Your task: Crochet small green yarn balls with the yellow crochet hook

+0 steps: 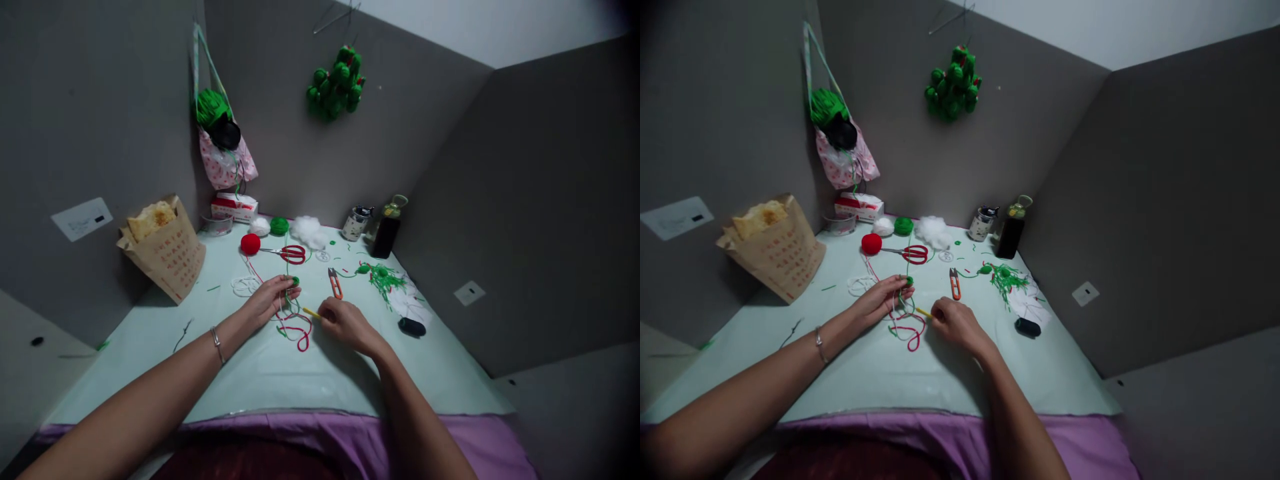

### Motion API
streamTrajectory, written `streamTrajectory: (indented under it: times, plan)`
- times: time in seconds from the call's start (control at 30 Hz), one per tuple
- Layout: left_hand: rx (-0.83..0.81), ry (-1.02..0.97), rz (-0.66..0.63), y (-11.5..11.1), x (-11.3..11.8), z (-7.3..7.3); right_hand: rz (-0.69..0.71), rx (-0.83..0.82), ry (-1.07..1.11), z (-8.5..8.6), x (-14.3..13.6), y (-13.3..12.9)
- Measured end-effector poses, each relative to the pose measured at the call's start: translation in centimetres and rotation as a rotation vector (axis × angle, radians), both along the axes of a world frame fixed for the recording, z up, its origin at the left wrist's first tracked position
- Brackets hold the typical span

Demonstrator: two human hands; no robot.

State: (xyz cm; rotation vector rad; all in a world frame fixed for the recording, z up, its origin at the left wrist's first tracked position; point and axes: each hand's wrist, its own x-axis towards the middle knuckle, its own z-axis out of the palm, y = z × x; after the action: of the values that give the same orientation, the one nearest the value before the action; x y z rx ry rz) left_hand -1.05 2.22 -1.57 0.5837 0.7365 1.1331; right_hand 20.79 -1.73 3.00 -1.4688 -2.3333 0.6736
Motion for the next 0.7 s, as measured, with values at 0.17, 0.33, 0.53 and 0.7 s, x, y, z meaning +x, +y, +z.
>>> streamTrajectory:
  times: [0.17,0.33,0.53,0.7]
  plan:
    - [0.026,-0.037,0.028,-1.3,0.0,3.3,-0.051,0.004,0.159,1.2,1.2,-1.8]
    - [0.072,-0.100,0.067,-3.5,0.2,6.2,-0.104,-0.100,0.486,2.0,2.0,-4.5]
    - [0.083,-0.077,0.081,-6.4,0.8,6.2,-0.246,-0.376,1.152,1.4,1.3,-6.8]
    - [0.130,-0.009,0.079,-8.8,1.2,6.6,-0.285,-0.434,1.499,1.4,0.5,-8.0]
